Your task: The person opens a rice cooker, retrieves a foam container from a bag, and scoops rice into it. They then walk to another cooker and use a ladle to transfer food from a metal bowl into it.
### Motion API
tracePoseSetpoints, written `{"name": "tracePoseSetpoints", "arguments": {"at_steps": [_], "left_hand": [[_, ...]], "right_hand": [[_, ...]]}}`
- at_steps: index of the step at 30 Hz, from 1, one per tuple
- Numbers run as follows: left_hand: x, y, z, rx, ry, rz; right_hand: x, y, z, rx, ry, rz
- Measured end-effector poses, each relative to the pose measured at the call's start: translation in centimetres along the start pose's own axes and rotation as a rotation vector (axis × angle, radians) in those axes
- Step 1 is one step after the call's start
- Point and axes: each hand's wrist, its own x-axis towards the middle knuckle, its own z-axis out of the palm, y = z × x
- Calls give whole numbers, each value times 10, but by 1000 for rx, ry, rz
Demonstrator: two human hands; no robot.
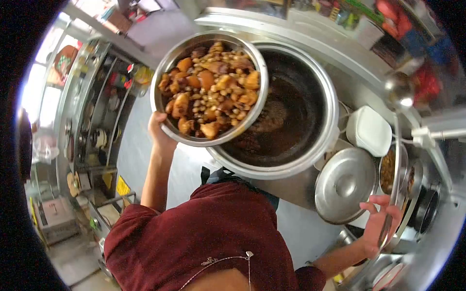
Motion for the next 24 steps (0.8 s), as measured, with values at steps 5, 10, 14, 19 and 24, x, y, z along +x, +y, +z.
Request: {"name": "tracePoseSetpoints", "arguments": {"at_steps": [5, 10, 14, 19, 24], "left_hand": [[-2, -15, 9, -3, 35, -60], [-7, -23, 8, -27, 29, -51], [-8, -34, -3, -72, -17, -62], [-12, -32, 3, -37, -39, -67], [-18, -31, 12, -2, -30, -46]], "right_hand": [[75, 39, 60, -202, 119, -246], [107, 39, 125, -521, -316, -300], [123, 53, 156, -575, -516, -667], [120, 61, 170, -569, -650, -811], [106, 64, 180, -607, -730, -841]]}}
